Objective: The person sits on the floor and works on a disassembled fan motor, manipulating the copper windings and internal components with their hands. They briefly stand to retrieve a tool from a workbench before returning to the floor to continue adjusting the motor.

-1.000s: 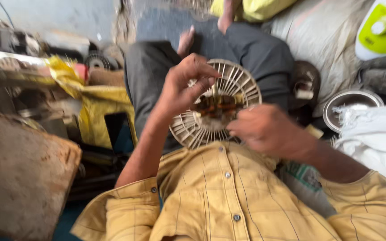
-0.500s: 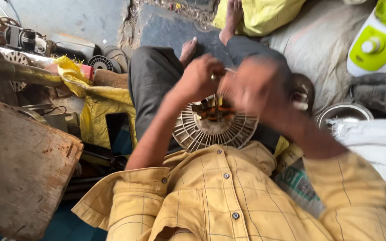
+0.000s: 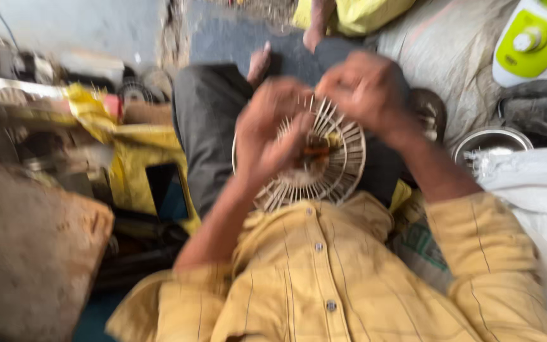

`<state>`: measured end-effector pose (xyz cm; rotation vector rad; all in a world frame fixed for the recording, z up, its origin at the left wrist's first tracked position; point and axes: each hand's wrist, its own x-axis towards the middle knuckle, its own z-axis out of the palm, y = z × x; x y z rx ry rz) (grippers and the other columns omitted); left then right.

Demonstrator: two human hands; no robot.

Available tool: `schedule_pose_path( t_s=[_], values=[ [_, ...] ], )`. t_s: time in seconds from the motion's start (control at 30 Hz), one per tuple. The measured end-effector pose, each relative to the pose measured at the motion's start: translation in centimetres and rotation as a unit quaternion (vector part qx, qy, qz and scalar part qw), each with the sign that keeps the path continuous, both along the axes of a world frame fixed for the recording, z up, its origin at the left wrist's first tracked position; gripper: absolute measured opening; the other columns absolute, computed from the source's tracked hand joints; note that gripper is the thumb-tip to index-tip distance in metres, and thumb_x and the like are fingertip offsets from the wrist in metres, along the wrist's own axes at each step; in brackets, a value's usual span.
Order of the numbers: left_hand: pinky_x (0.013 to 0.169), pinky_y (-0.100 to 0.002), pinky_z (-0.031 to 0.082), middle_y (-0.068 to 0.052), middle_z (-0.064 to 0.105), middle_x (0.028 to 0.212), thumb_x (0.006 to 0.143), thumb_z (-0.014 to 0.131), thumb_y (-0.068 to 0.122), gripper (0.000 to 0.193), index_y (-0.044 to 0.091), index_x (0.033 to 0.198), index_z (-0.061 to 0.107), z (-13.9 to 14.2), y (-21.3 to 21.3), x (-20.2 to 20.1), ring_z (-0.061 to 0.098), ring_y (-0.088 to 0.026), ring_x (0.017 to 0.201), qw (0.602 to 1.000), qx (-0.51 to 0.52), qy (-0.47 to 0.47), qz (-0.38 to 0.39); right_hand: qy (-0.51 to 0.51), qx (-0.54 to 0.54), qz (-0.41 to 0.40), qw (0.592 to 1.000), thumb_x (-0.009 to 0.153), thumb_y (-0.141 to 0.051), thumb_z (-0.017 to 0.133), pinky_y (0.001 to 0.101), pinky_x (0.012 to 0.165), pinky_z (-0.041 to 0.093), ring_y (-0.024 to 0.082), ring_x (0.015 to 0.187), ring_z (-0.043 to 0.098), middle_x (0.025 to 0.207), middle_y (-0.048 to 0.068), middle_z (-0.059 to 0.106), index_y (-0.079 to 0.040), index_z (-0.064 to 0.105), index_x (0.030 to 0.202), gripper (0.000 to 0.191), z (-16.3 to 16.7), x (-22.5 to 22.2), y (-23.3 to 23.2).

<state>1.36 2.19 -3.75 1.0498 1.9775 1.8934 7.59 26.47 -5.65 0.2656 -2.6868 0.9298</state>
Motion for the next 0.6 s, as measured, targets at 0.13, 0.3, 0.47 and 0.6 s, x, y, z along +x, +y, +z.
schedule_pose_path(
  t_s=[0.13,0.3,0.47,0.6],
  values=[
    [0.077,-0.038,0.057,-0.008,0.072,0.102,0.089,0.083,0.022,0.020,0.007,0.102,0.077,0.2,2.1,-5.5,0.073,-0.025,0.089,0.965,-0.201,0.000,-0.167,0.024,0.099,0.063,0.993,0.096,-0.014,0.083,0.0400,0.058,0.045,0.024,0.066,0.057,0.074,0.009,0.059,-0.009,0.069,0.085,0.019,3.9,0.7,-2.6],
    [0.081,-0.042,0.057,-0.010,0.070,0.108,0.086,0.080,0.023,0.014,0.013,0.096,0.079,1.7,0.2,-3.4,0.069,-0.031,0.095,0.978,-0.169,0.025,-0.117,-0.106,-0.031,0.205,0.972,0.084,-0.008,0.072,0.0374,0.054,0.048,0.021,0.062,0.060,0.072,0.006,0.061,-0.013,0.073,0.087,0.007,9.1,4.5,-4.7],
    [0.091,-0.050,0.056,-0.005,0.061,0.130,0.079,0.075,0.028,0.032,0.011,0.105,0.082,2.2,-1.5,2.7,0.066,-0.022,0.114,0.879,-0.145,0.454,0.011,-0.122,-0.037,0.021,0.992,0.094,-0.019,0.080,0.0298,0.053,0.046,0.014,0.059,0.060,0.076,0.002,0.068,-0.014,0.078,0.093,0.005,4.1,3.0,-0.8],
    [0.091,-0.039,0.060,-0.011,0.065,0.118,0.086,0.072,0.010,0.008,0.009,0.094,0.072,1.0,-0.3,0.6,0.069,-0.025,0.105,1.000,-0.013,-0.021,-0.016,-0.074,-0.045,-0.008,0.996,0.094,-0.019,0.081,0.0325,0.056,0.046,0.017,0.062,0.060,0.075,0.004,0.067,-0.011,0.077,0.093,0.009,-0.5,0.0,0.5]
  ],
)
